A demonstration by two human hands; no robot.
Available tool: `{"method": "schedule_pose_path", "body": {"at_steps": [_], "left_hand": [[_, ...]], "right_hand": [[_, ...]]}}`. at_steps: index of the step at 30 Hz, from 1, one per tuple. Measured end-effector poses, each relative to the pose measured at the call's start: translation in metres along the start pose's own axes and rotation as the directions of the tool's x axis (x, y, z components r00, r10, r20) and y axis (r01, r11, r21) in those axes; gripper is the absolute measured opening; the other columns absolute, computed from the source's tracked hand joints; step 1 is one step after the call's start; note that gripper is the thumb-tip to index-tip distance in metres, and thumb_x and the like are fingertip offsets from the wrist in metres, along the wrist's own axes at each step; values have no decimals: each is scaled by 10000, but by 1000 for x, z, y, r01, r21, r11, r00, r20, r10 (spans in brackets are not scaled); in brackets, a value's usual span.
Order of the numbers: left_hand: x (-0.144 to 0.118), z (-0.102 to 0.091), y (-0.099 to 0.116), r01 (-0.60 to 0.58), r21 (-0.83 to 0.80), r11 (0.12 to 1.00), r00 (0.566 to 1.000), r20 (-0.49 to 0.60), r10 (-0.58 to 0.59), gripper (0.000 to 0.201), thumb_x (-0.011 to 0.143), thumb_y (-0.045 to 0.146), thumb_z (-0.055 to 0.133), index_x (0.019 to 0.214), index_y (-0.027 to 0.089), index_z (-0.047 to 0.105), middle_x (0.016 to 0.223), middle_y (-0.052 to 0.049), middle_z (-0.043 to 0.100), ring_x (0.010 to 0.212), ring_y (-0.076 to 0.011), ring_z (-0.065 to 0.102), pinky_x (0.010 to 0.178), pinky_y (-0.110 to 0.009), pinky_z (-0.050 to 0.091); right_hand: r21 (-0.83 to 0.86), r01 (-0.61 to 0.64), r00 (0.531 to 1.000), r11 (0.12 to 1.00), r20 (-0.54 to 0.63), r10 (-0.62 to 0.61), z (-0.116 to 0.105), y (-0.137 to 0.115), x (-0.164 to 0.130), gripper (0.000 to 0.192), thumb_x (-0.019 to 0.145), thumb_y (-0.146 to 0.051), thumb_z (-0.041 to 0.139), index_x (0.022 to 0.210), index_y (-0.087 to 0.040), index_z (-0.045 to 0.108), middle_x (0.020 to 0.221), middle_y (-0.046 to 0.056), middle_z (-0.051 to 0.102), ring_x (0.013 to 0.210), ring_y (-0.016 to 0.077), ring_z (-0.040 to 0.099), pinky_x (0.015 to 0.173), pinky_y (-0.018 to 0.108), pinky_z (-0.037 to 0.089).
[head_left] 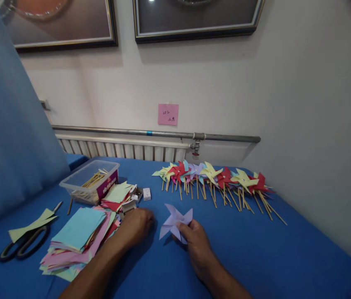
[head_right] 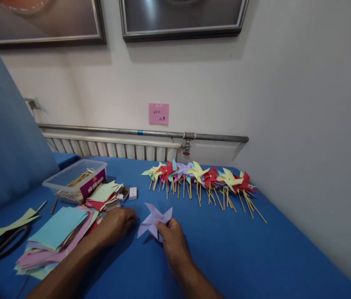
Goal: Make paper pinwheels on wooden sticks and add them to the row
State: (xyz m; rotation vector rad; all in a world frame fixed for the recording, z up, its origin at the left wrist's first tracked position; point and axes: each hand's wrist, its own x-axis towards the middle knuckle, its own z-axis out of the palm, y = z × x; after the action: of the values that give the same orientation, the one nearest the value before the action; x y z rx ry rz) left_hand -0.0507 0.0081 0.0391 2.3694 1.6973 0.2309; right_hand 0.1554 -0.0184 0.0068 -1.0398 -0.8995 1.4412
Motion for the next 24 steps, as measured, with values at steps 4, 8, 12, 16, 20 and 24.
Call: {"method": "schedule_pose_path", "body": {"at_steps": [4, 8, 12, 16, 20, 24], "left_hand": [[2, 1, 6, 23, -75, 997, 999, -24, -25, 254, 950, 164, 539, 990, 209, 786, 1063, -82, 811, 1028, -257, 733, 845, -317, 461], [3, 4, 5, 19, -95, 995, 1000, -21, -21, 240, 940, 183, 556, 970, 218, 791, 1038, -67, 810, 1018, -250, 730, 837, -308, 461], [4, 7, 3, 7, -52, 999, 1000, -3, -7, 268, 952, 197, 533, 976, 219, 799, 1047, -80, 805, 1030, -260, 727, 845, -318, 464], [2, 6, 4, 6, -38, 999, 1000, 15, -6, 276, 942, 202, 537, 1005, 220, 805, 1088, -88, 806, 1055, -273, 725, 872, -335, 471], [1, 4, 5, 3, -53, 999, 999, 46, 0, 264, 893, 193, 571, 995, 236, 811, 1085, -76, 815, 1060, -266, 726, 885, -329, 474], [-2, 3, 6, -28, -30, 999, 999, 45, 30, 256, 858, 177, 573, 952, 236, 805, 1049, -87, 812, 1030, -274, 727, 848, -331, 479]], "right_hand": [[-5, 5, 1000, 1000, -8, -5, 0, 1, 2, 219, 701, -373, 812, 776, -191, 713, 605, -25, 652, 599, 175, 585, 615, 279, 470], [12, -8, 1000, 1000, -30, 8, 1, 2, 3, 246, 660, -369, 824, 790, -185, 725, 605, -19, 667, 580, 177, 590, 608, 287, 476], [17, -7, 999, 1000, -39, 8, 0, 4, 4, 230, 664, -349, 828, 804, -192, 733, 615, -19, 679, 565, 176, 589, 601, 289, 480], [27, -1, 999, 1000, -33, 1, 0, 4, 3, 230, 685, -341, 824, 841, -189, 748, 641, -10, 694, 598, 189, 617, 652, 307, 512], [10, -3, 1000, 1000, -19, 3, 1, 2, 2, 226, 684, -362, 824, 793, -189, 728, 584, -31, 640, 564, 172, 572, 644, 302, 500], [6, -6, 1000, 1000, -13, 6, 1, 1, 1, 227, 692, -364, 822, 810, -193, 731, 615, -24, 663, 567, 174, 581, 649, 308, 500]]}}
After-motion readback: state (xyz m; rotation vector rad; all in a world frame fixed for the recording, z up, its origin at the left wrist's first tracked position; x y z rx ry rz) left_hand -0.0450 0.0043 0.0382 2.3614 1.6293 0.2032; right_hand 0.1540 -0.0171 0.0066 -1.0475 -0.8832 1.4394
